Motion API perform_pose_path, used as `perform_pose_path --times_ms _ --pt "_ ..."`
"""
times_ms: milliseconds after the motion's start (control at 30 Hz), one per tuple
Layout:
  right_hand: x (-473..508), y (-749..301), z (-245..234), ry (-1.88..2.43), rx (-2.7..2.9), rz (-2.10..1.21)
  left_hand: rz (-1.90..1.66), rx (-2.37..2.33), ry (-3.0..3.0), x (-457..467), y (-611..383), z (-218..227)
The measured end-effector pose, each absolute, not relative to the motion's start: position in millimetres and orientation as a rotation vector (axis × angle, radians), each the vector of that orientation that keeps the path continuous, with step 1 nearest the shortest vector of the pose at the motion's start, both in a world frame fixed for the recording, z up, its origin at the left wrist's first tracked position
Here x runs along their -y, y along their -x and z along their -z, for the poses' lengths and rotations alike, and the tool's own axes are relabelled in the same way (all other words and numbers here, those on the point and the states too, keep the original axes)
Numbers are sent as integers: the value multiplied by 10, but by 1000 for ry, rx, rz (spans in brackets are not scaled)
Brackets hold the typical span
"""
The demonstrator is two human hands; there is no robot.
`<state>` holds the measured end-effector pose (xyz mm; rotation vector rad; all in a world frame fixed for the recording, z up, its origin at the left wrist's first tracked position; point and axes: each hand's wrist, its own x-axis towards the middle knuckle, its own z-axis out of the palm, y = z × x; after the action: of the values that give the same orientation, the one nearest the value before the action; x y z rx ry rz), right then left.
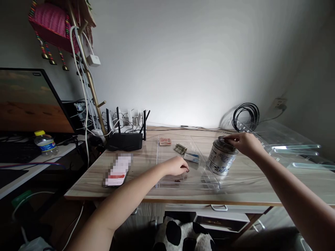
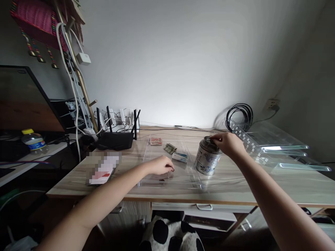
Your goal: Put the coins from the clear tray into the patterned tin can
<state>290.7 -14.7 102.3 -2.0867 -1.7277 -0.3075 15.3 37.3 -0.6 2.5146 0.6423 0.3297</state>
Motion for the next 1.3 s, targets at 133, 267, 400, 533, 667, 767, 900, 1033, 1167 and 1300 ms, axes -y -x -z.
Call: perform_pose_path --times_ms 133,267,400,533,667,767,900,1033,1167,1300 --pt "119 -2944 -1007 2015 1691 275 -476 -717 -2398 -391 -153 -17" --pt "103 -2956 -1060 1994 1763 345 -660 -802 -2307 -390 -143 -56" --pt "88 -2945 -1147 1986 1892 212 -733 -819 -2253 -379 -134 -85" --pt "65 -2948 -1236 2045 1980 151 -725 -816 -2198 -390 -136 -77" --pt "180 -2703 -1175 1860 1874 350 -640 -777 -1924 -425 -159 -49" --pt "329 -2221 -926 1620 1855 390 -621 -658 -1693 -438 -156 -63" --pt "412 -1585 -515 1562 2179 252 -647 -501 -1543 -436 -98 -139" --pt "378 -1474 -420 1501 2162 264 -626 -416 -1523 -412 -56 -193" --pt "342 -1895 -712 1542 1882 376 -590 -466 -1874 -371 -92 -131" --pt "231 -2498 -1066 1995 1583 450 -257 -475 -2414 -341 -127 -40"
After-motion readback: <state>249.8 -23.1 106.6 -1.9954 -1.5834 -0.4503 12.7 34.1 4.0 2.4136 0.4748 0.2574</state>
